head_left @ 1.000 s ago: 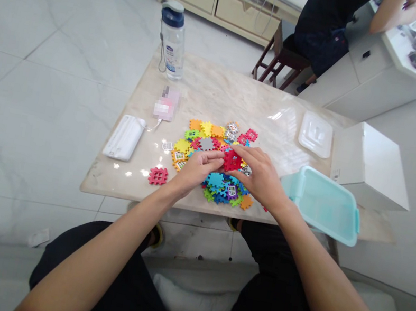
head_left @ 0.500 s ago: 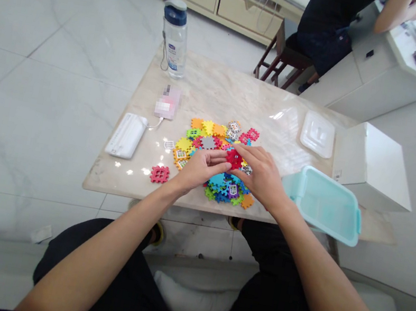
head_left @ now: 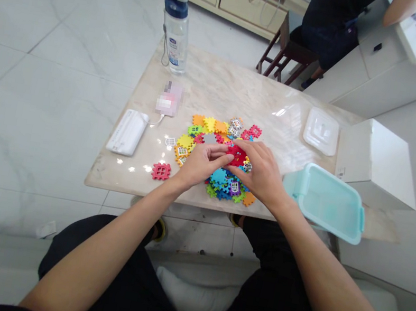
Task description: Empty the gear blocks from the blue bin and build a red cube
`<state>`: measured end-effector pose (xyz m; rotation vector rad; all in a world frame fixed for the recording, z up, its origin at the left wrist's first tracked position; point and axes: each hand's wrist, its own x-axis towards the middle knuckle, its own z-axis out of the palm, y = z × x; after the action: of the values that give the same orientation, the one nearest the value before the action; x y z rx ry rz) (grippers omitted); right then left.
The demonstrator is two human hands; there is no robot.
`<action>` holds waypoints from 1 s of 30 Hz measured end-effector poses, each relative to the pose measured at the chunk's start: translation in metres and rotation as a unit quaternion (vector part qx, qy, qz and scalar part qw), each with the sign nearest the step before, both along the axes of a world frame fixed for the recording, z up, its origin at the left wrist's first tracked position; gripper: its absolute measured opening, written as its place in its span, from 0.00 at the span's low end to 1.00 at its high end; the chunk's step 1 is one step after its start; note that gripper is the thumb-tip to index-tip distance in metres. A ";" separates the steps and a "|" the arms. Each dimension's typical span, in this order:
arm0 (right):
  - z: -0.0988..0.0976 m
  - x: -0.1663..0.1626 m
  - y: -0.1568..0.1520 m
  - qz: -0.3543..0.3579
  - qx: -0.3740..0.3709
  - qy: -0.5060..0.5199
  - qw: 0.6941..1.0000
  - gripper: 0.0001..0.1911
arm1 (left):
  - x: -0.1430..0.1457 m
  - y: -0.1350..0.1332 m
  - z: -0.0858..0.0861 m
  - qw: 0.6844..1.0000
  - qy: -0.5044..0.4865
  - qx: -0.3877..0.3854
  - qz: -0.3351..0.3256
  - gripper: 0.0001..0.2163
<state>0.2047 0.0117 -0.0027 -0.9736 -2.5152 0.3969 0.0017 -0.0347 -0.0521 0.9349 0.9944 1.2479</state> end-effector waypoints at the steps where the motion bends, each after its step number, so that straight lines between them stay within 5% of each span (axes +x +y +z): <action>1: 0.001 0.000 0.000 -0.001 0.001 0.003 1.000 0.32 | 0.000 0.000 0.000 1.000 0.001 0.001 0.001 0.25; 30: -0.005 0.001 0.001 0.003 0.020 0.005 1.000 0.32 | -0.002 0.000 0.001 0.999 0.000 0.030 -0.017 0.24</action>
<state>0.2059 0.0130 -0.0072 -0.9473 -2.5071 0.3520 -0.0008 -0.0348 -0.0507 0.9953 0.9419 1.2556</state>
